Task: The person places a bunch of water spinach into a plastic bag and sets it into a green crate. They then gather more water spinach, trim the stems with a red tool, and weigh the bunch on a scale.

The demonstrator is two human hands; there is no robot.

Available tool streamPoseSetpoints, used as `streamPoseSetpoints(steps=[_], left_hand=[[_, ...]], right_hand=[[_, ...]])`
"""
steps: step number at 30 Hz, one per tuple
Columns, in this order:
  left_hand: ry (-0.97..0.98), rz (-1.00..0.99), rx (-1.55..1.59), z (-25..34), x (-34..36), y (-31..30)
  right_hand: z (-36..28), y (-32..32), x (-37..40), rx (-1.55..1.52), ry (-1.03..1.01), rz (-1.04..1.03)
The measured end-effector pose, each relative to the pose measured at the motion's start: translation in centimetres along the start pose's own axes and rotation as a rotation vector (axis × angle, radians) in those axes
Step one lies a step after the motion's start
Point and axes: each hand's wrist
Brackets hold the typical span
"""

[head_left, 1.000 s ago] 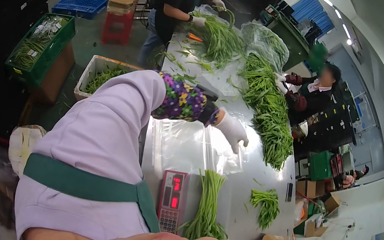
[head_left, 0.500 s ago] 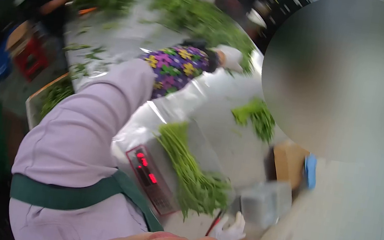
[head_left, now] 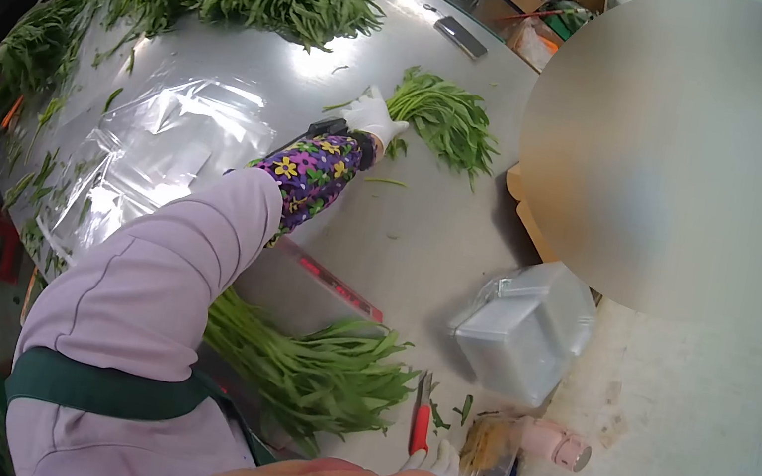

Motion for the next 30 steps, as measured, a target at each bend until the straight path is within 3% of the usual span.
streamPoseSetpoints(steps=[1,2,5,6,9,11,13,17,19,23,25,27,30], left_hand=[[0.023,0.197,-0.041,0.2,0.0,0.7],[0.068,0.260,-0.076,0.3,-0.4,1.5],[0.149,0.104,-0.154,1.0,-2.7,3.3],[0.193,0.212,-0.186,1.0,-2.7,4.5],[0.267,0.253,-0.216,1.4,-2.9,4.7],[0.240,0.166,-0.194,1.5,-3.0,4.2],[0.072,0.164,0.065,1.0,-3.3,3.7],[0.088,0.036,0.290,-1.7,-7.1,1.4],[0.130,-0.040,0.280,-2.3,-7.7,-5.1],[0.566,0.344,0.052,-4.7,-6.2,-18.8],[0.772,0.566,-0.173,-7.8,-5.1,-25.2],[0.897,0.755,-0.384,-11.3,-2.5,-31.7],[0.955,0.842,-0.646,-17.1,3.3,-40.6]], right_hand=[[0.3,0.5,0.1,0.001,0.009,-0.001],[0.3,0.8,0.0,0.005,0.010,-0.005],[0.2,1.0,-0.2,0.013,0.036,-0.073],[0.8,2.4,0.0,-0.012,0.023,-0.063],[-0.7,1.8,-0.9,-0.022,0.010,-0.102],[-1.4,1.4,-1.5,-0.010,0.018,-0.129],[-1.7,0.9,-1.4,0.016,0.011,-0.149],[-1.4,-0.7,-0.6,0.026,0.033,-0.112],[-1.6,-2.2,-0.4,-0.060,0.053,-0.102],[-1.2,-2.8,0.3,0.028,0.048,-0.105],[-1.1,-2.9,0.5,0.026,-0.064,0.038],[-2.1,-3.7,0.0,-0.038,-0.143,0.108],[-5.4,-5.2,-1.5,-0.121,-0.291,0.163]])
Point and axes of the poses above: each hand's wrist, its own x-axis away from the middle knuckle, its own y-axis out of the palm, z = x × y, and after that the axes turned 5 degrees about z, right-handed
